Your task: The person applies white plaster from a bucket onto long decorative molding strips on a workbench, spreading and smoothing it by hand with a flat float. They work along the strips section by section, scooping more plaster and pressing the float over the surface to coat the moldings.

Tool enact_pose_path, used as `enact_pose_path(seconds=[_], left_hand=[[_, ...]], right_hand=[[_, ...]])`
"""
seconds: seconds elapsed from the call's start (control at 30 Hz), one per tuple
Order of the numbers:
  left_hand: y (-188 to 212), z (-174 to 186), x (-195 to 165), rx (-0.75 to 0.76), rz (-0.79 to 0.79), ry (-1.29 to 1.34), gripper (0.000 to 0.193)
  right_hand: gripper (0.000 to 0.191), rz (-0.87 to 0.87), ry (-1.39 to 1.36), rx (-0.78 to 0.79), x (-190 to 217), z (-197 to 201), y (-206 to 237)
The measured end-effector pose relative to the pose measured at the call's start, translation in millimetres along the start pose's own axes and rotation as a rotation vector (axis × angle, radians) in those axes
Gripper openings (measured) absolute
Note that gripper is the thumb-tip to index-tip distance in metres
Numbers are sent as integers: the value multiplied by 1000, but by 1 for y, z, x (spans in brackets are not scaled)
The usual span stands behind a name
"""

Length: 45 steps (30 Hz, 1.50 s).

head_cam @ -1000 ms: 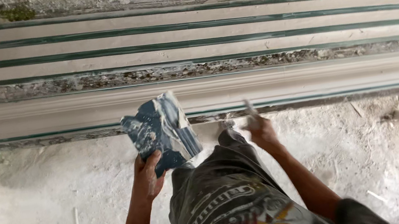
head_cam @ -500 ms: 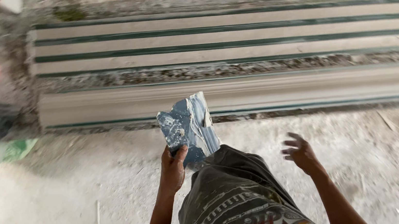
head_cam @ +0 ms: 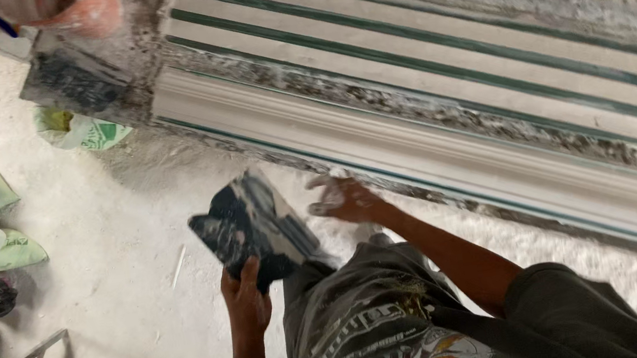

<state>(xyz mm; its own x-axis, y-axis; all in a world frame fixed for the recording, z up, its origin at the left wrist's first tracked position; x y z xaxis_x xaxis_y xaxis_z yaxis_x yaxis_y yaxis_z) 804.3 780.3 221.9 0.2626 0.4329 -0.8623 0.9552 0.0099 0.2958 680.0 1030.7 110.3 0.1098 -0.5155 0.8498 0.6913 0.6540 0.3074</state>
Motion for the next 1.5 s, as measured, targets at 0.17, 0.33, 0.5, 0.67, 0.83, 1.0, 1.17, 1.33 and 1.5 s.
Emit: enact_pose_path(seconds=[0.17, 0.33, 0.5, 0.67, 0.83, 1.0, 1.17, 1.33, 1.5], left_hand=[[-1, 59, -24, -77, -15, 228, 34], [-22, 147, -59, -40, -12, 336, 37], [-46, 238, -115, -12, 11, 442, 39], [-69, 297, -158, 37, 58, 462, 39], [-104, 298, -152, 83, 114, 438, 27], [-148, 273, -136, 138, 162, 426, 24], [-193, 266, -156, 202, 188, 89, 16], [-253, 222, -166, 372, 373, -1078, 30], [-270, 70, -138, 923, -695, -1542, 54]], right_hand=[[44, 174, -103, 134, 71, -38, -104], [45, 22, -94, 119, 100, -82, -215], [48, 110, -589, -31, 181, -105, -268], [52, 91, -602, -102, 247, -96, -262], [58, -159, -640, -194, 239, -78, -232], [59, -80, -587, -266, 211, -52, -222], [55, 287, -478, -334, 219, -17, -247], [82, 363, 371, -744, 294, 28, -219], [114, -169, 583, -543, 292, 39, -164]])
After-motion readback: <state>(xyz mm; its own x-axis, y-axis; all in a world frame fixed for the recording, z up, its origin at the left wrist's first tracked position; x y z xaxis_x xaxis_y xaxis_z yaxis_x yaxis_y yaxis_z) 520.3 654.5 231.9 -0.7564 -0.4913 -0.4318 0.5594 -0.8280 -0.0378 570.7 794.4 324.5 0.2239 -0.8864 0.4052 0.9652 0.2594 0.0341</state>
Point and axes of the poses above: each hand's wrist, its own y-axis away from the middle knuckle, its own z-axis out of the back of the hand, x = y × z, the point moved 7 cm from there along -y, towards the middle knuckle, and after that the axes turned 12 degrees about x, right-handed, at the moved point
